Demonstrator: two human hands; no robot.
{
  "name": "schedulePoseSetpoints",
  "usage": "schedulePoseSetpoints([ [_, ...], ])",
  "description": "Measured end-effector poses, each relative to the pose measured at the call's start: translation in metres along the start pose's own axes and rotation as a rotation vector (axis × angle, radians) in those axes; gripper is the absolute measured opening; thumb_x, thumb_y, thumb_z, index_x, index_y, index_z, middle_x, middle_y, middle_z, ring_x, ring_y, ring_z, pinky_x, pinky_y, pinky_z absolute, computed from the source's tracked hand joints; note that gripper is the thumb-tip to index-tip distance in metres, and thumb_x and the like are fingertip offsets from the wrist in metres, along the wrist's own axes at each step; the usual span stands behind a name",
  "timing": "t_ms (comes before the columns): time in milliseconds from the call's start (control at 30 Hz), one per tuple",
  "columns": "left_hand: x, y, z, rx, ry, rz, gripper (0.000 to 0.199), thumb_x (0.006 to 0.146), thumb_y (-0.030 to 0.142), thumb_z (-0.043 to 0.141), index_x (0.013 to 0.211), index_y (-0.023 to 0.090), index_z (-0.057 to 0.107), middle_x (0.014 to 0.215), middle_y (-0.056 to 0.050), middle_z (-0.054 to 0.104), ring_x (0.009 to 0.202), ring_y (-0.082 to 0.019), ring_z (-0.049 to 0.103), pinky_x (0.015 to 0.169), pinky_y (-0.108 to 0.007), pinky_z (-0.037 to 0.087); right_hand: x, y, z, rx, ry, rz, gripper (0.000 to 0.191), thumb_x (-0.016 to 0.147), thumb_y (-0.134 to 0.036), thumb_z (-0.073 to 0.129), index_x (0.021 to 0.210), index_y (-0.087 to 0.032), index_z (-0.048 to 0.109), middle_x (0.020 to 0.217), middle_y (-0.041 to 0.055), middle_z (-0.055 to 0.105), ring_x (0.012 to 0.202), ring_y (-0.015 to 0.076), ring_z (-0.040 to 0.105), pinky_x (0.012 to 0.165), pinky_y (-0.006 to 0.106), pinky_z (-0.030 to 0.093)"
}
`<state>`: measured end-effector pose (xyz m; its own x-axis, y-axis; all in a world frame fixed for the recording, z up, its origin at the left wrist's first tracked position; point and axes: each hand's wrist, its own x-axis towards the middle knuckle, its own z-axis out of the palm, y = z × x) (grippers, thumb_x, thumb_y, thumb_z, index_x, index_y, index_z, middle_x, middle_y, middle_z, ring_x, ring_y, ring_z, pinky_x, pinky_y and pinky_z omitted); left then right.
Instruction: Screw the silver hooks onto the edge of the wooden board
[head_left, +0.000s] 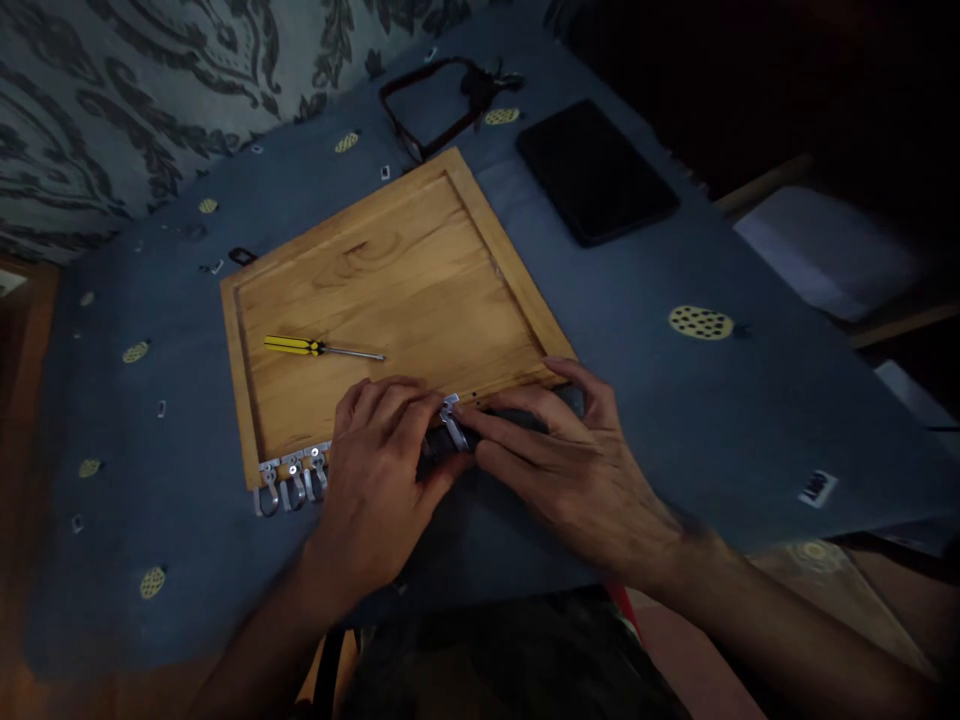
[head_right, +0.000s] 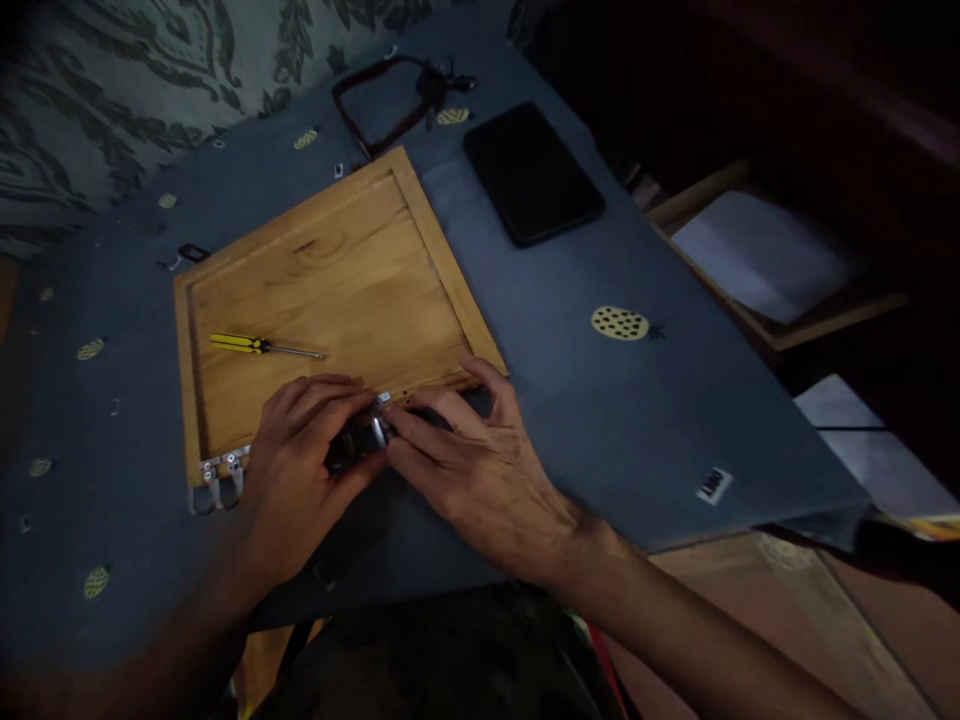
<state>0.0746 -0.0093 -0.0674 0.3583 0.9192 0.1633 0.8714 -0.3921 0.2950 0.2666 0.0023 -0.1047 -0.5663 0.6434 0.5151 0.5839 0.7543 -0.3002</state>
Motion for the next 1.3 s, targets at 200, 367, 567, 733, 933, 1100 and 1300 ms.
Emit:
schedulePoseSetpoints([
  [200, -0.0030, -0.0020, -0.0026, 0.045, -0.009, 0.025, 0.038, 0.086, 0.027, 0.074, 0.118, 0.013, 0.060, 0.116, -0.011, 0.069, 0.119, -0.031, 0.056, 0.106, -0.056, 0.045, 0.0014, 0.0002, -0.0008, -0.024, 0.003, -0.001, 0.033, 0.105, -0.016, 0.045, 0.083, -0.026, 0.068, 0.112, -0.0070, 0.078, 0.106, 0.0172, 0.064, 0.123, 0.050, 0.023],
  [367, -0.0027, -0.0038, -0.0081, 0.029, -0.017, -0.006, 0.036, 0.089, 0.032, 0.070, 0.120, 0.015, 0.060, 0.120, -0.011, 0.068, 0.122, -0.031, 0.053, 0.107, -0.055, 0.045, 0.0010, 0.0016, 0.0000, -0.029, -0.024, -0.023, 0.032, 0.104, -0.016, 0.046, 0.084, -0.029, 0.068, 0.112, -0.0081, 0.077, 0.106, 0.0190, 0.065, 0.122, 0.053, 0.024],
  [567, -0.0016, -0.0033, -0.0055, 0.036, -0.009, 0.020, 0.033, 0.089, 0.030, 0.071, 0.118, 0.017, 0.061, 0.116, -0.010, 0.069, 0.120, -0.030, 0.057, 0.105, -0.055, 0.046, 0.0005, 0.0013, 0.0015, 0.002, 0.011, -0.019, 0.034, 0.103, -0.015, 0.046, 0.080, -0.028, 0.068, 0.111, -0.0081, 0.077, 0.108, 0.0184, 0.064, 0.121, 0.049, 0.025],
  [733, -0.0006, -0.0042, -0.0041, 0.025, -0.018, 0.024, 0.033, 0.086, 0.029, 0.074, 0.115, 0.018, 0.063, 0.113, -0.009, 0.071, 0.117, -0.029, 0.059, 0.105, -0.055, 0.046, -0.0001, 0.0009, 0.0008, 0.020, 0.023, -0.002, 0.034, 0.104, -0.016, 0.045, 0.080, -0.022, 0.068, 0.115, -0.0043, 0.077, 0.107, 0.0173, 0.063, 0.119, 0.047, 0.028],
  [933, 0.0014, -0.0045, -0.0041, 0.016, -0.009, 0.018, 0.033, 0.083, 0.030, 0.079, 0.109, 0.015, 0.065, 0.109, -0.009, 0.071, 0.113, -0.029, 0.062, 0.101, -0.054, 0.048, -0.0004, 0.0007, -0.0003, 0.024, -0.010, -0.020, 0.035, 0.104, -0.012, 0.040, 0.083, -0.020, 0.067, 0.120, 0.0015, 0.075, 0.110, 0.0201, 0.062, 0.111, 0.050, 0.037],
  [1100, 0.0010, -0.0043, -0.0040, 0.007, -0.013, 0.000, 0.032, 0.083, 0.030, 0.079, 0.109, 0.018, 0.065, 0.110, -0.008, 0.071, 0.116, -0.029, 0.061, 0.104, -0.053, 0.047, -0.0049, 0.0021, 0.0011, 0.044, 0.009, -0.028, 0.027, 0.101, -0.010, 0.045, 0.101, -0.017, 0.071, 0.122, 0.0067, 0.074, 0.113, 0.0233, 0.062, 0.106, 0.052, 0.043],
  [1300, 0.0013, -0.0043, -0.0037, 0.009, -0.010, 0.021, 0.035, 0.082, 0.030, 0.080, 0.110, 0.015, 0.065, 0.109, -0.008, 0.071, 0.115, -0.029, 0.062, 0.103, -0.052, 0.047, -0.0049, 0.0032, 0.0023, 0.066, 0.027, -0.045, 0.029, 0.103, -0.011, 0.044, 0.116, -0.016, 0.070, 0.122, 0.0051, 0.074, 0.115, 0.0219, 0.062, 0.105, 0.049, 0.045],
])
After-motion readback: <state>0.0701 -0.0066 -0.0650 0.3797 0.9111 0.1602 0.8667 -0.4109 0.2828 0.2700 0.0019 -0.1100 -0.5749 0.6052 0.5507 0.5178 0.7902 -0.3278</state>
